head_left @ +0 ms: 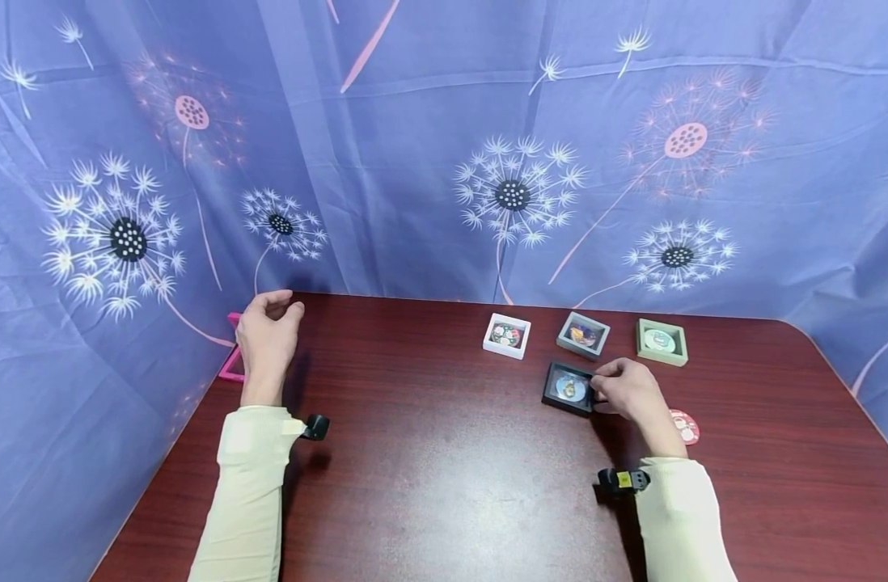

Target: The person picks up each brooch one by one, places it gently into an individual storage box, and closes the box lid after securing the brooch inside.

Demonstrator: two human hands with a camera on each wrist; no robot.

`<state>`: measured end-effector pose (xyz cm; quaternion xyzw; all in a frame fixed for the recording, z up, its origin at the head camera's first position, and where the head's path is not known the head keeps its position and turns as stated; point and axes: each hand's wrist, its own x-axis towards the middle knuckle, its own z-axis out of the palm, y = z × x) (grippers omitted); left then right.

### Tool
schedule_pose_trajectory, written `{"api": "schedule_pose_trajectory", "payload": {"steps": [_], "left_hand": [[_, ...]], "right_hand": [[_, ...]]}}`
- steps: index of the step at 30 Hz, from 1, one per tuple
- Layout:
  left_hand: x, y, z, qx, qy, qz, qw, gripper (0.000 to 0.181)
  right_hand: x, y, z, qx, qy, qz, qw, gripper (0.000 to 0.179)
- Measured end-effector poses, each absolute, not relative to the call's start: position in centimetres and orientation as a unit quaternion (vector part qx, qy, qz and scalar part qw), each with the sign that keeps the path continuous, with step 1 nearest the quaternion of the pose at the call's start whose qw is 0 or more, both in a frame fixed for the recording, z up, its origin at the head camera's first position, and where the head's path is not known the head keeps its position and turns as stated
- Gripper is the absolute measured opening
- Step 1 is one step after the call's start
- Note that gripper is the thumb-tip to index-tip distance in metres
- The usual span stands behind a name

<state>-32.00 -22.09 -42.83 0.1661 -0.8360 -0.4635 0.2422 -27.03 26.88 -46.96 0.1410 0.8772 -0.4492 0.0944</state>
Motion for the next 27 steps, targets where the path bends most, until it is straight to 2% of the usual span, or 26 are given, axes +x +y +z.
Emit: {"api": "schedule_pose_trajectory", "payload": {"steps": [27], "left_hand": [[-32.2,-23.6,-43.6,0.193,-0.846,-0.430,0.249,0.036]], "right_hand": [[-27.0,28.8,-46.9,0.166,0.858,-0.479,0.088,0.032]]}}
